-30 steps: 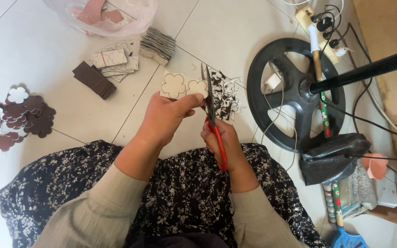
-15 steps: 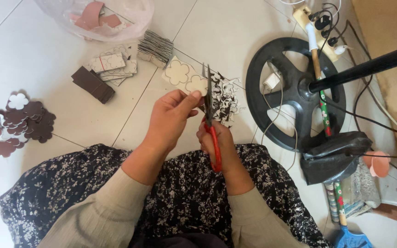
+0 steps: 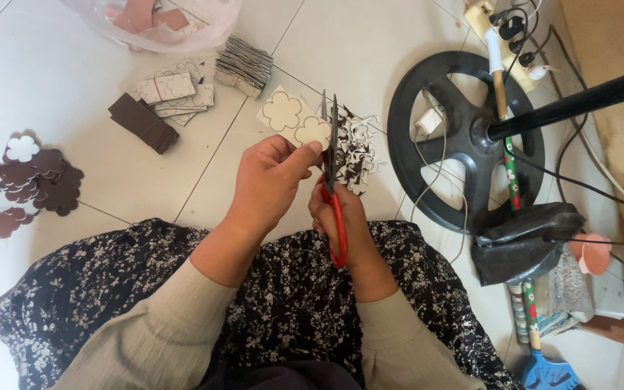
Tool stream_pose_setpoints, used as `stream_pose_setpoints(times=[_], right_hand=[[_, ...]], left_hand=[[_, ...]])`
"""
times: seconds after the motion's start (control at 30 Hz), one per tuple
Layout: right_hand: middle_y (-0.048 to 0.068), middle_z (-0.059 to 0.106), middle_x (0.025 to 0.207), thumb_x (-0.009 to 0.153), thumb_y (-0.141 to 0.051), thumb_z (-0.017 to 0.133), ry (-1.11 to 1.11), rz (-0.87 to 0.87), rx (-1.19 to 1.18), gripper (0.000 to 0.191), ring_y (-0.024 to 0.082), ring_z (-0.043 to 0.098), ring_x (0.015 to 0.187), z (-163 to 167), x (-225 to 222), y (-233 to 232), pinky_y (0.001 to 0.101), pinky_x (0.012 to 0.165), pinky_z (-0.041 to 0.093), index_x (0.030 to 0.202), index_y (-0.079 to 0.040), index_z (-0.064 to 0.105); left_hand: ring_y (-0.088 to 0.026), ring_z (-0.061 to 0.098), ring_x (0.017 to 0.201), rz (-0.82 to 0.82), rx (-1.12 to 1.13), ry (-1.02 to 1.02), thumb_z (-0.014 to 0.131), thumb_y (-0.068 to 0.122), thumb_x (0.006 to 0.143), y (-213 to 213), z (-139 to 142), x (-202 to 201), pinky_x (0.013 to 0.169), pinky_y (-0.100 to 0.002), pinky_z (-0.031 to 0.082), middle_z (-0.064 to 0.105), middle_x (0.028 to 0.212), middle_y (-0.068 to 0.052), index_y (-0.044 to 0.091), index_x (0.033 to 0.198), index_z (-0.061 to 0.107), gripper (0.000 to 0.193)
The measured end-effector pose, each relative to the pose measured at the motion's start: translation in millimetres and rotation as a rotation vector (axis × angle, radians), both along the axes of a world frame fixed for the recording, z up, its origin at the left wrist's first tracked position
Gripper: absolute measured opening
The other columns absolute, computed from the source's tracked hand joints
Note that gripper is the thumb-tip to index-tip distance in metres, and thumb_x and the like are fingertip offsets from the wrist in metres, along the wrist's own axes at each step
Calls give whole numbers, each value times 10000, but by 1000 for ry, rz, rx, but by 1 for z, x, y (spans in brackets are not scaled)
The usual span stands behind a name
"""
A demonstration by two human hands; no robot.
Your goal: The person sits on the floor and uses red-handled scissors to cut cloud-shaped pieces from a stack of patterned paper. They trim the edges of each piece and place the finished shapes on the floor.
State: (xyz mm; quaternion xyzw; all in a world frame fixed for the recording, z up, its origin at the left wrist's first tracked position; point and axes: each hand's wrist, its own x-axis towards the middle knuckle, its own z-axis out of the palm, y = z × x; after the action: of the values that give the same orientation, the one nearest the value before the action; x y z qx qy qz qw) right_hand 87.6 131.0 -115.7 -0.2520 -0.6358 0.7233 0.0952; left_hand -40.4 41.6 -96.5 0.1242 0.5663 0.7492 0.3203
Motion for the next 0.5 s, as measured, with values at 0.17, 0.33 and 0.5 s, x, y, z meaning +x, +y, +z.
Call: stream_pose_setpoints(times=[0.17, 0.33, 0.5], right_hand=[[-21, 483, 748, 926, -104, 592, -33, 13, -18, 89, 69, 423, 584, 3, 2, 2, 224, 524, 376, 936, -41, 530], [-23, 504, 751, 920, -106, 615, -47, 29, -5, 85, 61, 438, 592, 1, 4, 6, 215, 524, 375, 931, -55, 547], [-31, 504, 748, 913, -99, 624, -76, 60, -11, 81, 56, 442, 592, -1, 6, 10, 211, 514, 368, 921, -58, 555]], left_hand=[[-90, 664, 719, -5, -20, 10, 737, 228, 882, -4, 1, -5, 682, -246, 547, 771, 829, -61, -9, 853, 725, 240], [-89, 642, 666, -5, -91, 59, 757, 229, 880, -6, 2, -10, 608, -236, 525, 730, 751, -69, -17, 775, 685, 277], [-77, 636, 662, -34, -86, 71, 752, 209, 876, -11, 4, -15, 588, -228, 500, 738, 755, -61, -14, 786, 692, 248]])
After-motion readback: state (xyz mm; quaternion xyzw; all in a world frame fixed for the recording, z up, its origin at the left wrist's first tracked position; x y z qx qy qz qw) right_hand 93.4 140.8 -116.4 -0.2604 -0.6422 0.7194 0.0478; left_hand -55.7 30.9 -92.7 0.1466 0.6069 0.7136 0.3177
